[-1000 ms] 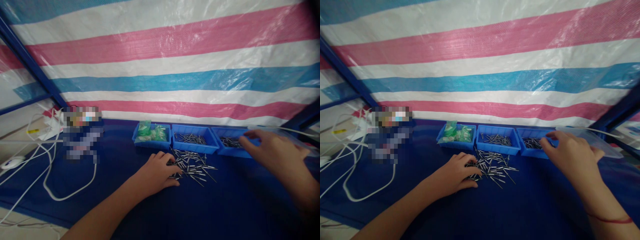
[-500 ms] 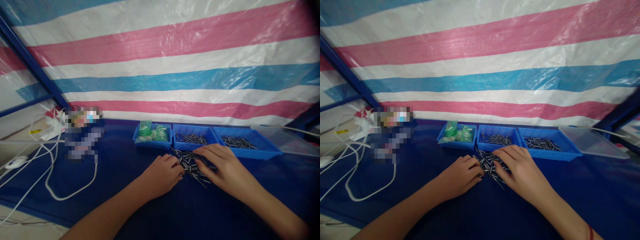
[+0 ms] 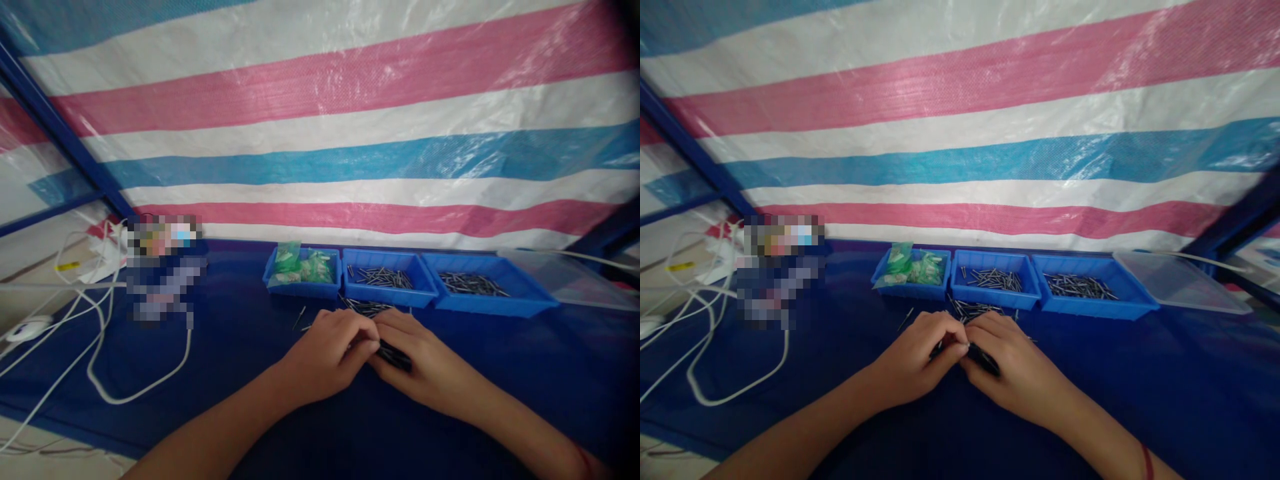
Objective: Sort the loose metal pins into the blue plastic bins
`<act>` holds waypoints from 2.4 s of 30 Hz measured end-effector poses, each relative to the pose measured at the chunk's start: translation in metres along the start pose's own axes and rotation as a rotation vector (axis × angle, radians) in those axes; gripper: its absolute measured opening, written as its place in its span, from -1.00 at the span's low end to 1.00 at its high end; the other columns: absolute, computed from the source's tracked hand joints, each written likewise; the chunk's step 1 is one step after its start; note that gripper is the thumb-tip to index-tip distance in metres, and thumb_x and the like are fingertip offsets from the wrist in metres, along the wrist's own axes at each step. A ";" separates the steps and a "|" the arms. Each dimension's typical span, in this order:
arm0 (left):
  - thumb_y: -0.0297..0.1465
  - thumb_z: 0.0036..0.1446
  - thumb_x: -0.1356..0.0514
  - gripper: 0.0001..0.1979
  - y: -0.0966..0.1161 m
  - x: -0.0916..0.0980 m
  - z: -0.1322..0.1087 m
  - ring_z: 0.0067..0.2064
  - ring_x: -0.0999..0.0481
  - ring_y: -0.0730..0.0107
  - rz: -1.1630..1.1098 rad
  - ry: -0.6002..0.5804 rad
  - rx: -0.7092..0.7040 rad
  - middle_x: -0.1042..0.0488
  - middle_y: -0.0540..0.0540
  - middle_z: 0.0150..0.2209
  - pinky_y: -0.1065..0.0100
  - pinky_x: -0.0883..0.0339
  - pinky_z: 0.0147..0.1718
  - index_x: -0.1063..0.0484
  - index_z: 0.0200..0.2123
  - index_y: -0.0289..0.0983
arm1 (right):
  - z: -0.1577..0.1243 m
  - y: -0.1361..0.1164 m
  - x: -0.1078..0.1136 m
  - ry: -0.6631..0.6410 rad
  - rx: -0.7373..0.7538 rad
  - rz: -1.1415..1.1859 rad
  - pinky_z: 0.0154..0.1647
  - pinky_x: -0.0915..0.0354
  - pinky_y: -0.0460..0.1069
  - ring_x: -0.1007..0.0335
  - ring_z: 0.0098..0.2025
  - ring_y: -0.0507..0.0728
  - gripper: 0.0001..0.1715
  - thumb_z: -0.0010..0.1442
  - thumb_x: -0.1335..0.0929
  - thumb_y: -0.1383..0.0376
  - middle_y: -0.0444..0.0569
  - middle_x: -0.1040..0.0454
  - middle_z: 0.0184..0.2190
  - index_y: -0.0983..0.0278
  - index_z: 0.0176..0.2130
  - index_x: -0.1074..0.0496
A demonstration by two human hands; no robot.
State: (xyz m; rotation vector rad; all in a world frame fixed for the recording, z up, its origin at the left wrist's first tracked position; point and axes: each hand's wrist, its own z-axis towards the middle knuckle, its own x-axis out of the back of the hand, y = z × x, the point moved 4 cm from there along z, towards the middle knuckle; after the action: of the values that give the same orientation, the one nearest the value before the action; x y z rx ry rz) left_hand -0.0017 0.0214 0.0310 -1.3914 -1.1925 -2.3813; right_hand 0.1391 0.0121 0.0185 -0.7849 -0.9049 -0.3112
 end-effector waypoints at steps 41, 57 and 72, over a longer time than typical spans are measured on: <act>-0.34 0.29 -0.02 -0.81 -0.017 -0.008 0.003 -0.27 -0.41 0.41 -0.134 0.143 0.162 -0.41 -0.05 -0.33 0.42 -0.23 -0.28 -0.40 -0.25 -0.28 | -0.009 0.023 0.002 0.361 -0.281 0.336 -0.27 -0.34 -0.02 -0.40 -0.28 0.10 -0.87 0.22 -0.32 0.23 -0.04 -0.47 -0.33 0.23 -0.26 -0.43; -0.26 0.22 -0.12 -0.68 -0.004 0.021 0.001 -0.04 -0.40 0.22 0.179 0.128 0.120 -0.43 -0.13 -0.07 0.20 -0.26 -0.04 -0.34 0.00 -0.27 | -0.009 0.024 0.038 0.404 -0.137 -0.150 -0.17 -0.29 0.02 -0.40 -0.23 0.14 -0.88 0.23 -0.26 0.30 -0.01 -0.45 -0.30 0.23 -0.29 -0.40; -0.40 0.28 0.01 -0.71 -0.089 0.053 -0.091 -0.03 -0.39 0.14 0.632 0.096 0.293 -0.42 -0.18 -0.02 0.09 -0.30 -0.02 -0.44 -0.04 -0.26 | -0.043 0.083 0.100 0.522 -0.534 -0.760 -0.41 -0.25 0.15 -0.40 -0.34 0.35 -0.66 0.25 -0.18 0.13 0.16 -0.47 -0.33 0.25 -0.20 -0.42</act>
State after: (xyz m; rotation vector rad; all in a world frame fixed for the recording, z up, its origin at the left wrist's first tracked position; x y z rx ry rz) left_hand -0.1355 0.0325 -0.0015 -1.2923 -0.8600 -1.7402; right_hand 0.2701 0.0452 0.0432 -0.7564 -0.5859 -1.4037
